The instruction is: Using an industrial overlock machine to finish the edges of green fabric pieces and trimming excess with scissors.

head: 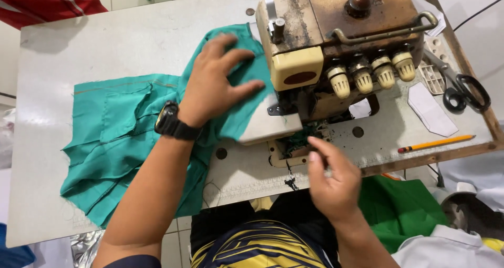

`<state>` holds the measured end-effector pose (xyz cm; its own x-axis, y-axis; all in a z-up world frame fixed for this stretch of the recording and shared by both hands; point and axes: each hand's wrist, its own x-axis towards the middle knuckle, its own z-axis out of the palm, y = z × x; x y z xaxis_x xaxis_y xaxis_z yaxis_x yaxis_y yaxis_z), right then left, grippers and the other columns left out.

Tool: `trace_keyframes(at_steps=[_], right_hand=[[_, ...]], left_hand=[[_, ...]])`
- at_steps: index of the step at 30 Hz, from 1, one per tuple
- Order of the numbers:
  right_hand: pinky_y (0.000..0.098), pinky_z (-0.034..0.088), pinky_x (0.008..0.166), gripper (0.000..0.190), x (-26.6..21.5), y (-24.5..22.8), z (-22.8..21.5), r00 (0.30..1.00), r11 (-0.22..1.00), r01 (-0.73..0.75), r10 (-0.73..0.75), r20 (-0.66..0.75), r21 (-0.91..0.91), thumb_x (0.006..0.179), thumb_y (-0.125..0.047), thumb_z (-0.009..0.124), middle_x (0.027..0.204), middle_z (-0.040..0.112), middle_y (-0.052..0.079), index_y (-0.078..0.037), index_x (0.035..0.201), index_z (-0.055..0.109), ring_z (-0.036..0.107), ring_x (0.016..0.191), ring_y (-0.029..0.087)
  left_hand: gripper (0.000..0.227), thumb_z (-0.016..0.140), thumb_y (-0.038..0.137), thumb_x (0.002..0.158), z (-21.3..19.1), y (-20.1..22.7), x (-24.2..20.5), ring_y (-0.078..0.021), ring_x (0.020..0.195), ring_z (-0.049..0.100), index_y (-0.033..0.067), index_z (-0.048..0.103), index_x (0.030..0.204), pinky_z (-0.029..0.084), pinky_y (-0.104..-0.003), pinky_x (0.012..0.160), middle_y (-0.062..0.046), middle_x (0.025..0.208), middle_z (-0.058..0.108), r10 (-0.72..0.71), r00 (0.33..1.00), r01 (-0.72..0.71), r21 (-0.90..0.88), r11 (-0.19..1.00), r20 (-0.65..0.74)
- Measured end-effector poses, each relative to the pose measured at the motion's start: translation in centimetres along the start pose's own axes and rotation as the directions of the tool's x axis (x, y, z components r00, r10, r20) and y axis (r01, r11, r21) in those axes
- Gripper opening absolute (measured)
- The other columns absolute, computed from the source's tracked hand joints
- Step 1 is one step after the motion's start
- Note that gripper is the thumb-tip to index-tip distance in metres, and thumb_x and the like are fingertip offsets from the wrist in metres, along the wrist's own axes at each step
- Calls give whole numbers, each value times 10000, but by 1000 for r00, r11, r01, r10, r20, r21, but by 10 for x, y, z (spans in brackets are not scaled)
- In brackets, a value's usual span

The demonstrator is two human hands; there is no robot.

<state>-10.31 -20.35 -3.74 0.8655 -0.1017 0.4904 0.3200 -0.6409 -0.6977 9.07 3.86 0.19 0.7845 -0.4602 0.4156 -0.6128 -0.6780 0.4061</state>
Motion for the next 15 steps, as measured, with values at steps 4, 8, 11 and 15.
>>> trace_keyframes(at_steps=[4,8,11,15], right_hand=[[318,541,838,251,-4,27,-30,995,992,-90,86,-42,-88,1007,-68,596,1141,758,92,-38,1219,727,700,927,196],[410,502,729,267,11,119,-87,917,859,-396,385,-100,-324,1144,-212,526,966,714,122,-77,1220,743,642,852,274],[523,479,851,307,45,215,-146,977,767,-211,188,-102,-606,1183,-168,547,1118,725,252,22,1289,764,638,1007,423],[517,480,1015,438,79,344,-198,976,563,24,164,140,-826,960,-74,562,1155,709,344,43,1357,707,622,1088,515]], left_hand=[[559,758,473,905,2,0,-10,-431,1475,328,206,609,1372,373,-557,1151,-258,1586,311,-425,904,425,-185,886,46],[382,741,297,945,18,-7,-43,-295,1131,637,59,642,1227,495,-409,984,-134,1200,678,-380,868,307,-255,917,-320],[283,723,251,958,4,18,-74,-295,1017,664,32,687,1132,505,-401,902,-134,1078,704,-351,855,289,-210,934,-382],[349,649,390,950,-37,62,-94,-222,847,715,125,734,1160,540,-383,667,-31,1049,777,-536,841,520,-175,836,-66]])
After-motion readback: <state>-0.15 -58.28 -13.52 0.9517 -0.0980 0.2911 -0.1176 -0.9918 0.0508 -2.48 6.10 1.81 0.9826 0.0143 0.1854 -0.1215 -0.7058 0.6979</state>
